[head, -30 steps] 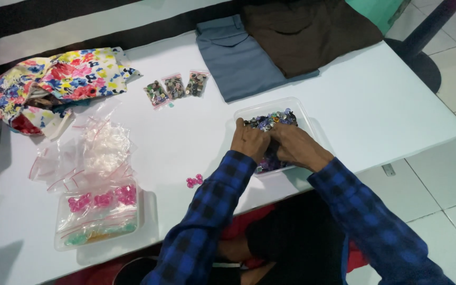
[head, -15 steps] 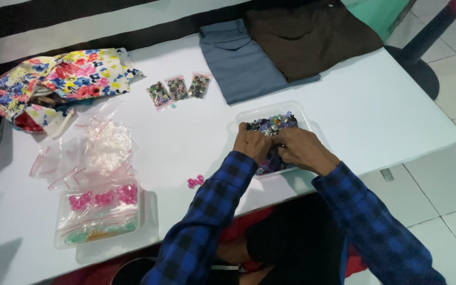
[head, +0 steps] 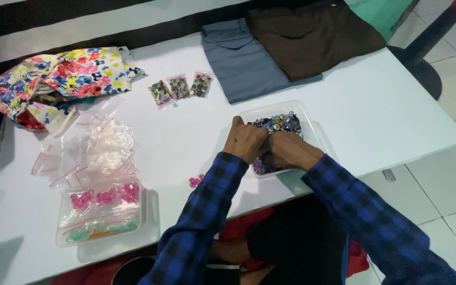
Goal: Sorting small pink buttons from a mixed container and placing them into small plastic bags.
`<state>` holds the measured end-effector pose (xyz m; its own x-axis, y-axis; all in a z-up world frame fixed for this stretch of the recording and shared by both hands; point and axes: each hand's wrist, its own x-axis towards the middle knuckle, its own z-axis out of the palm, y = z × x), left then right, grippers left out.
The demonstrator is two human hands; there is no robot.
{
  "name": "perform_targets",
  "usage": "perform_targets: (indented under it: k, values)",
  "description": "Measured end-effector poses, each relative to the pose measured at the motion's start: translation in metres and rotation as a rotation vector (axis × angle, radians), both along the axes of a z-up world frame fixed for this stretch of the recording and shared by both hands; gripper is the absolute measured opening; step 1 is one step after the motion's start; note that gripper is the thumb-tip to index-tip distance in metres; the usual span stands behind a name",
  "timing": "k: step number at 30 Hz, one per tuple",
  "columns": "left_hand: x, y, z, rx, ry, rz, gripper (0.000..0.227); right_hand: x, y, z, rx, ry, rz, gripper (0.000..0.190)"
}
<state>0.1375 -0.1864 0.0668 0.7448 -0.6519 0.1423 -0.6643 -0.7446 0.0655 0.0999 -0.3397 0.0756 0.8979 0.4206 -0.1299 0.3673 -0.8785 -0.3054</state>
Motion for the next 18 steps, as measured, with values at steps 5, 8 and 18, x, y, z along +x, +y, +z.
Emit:
perform_targets:
  k: [5,8,18]
  values:
    - [0.003,0.013,-0.002,-0.117,0.069,0.007,0.009,0.013,-0.022,-0.015,-0.131,0.036,-0.037,0.018]
    - [0.007,0.018,0.001,-0.246,0.133,-0.021,0.006,0.001,-0.022,0.014,0.092,0.114,-0.100,0.025]
    - [-0.022,0.026,0.053,-0.598,0.191,-0.104,0.007,-0.008,-0.021,0.037,0.789,0.340,-0.278,0.014]
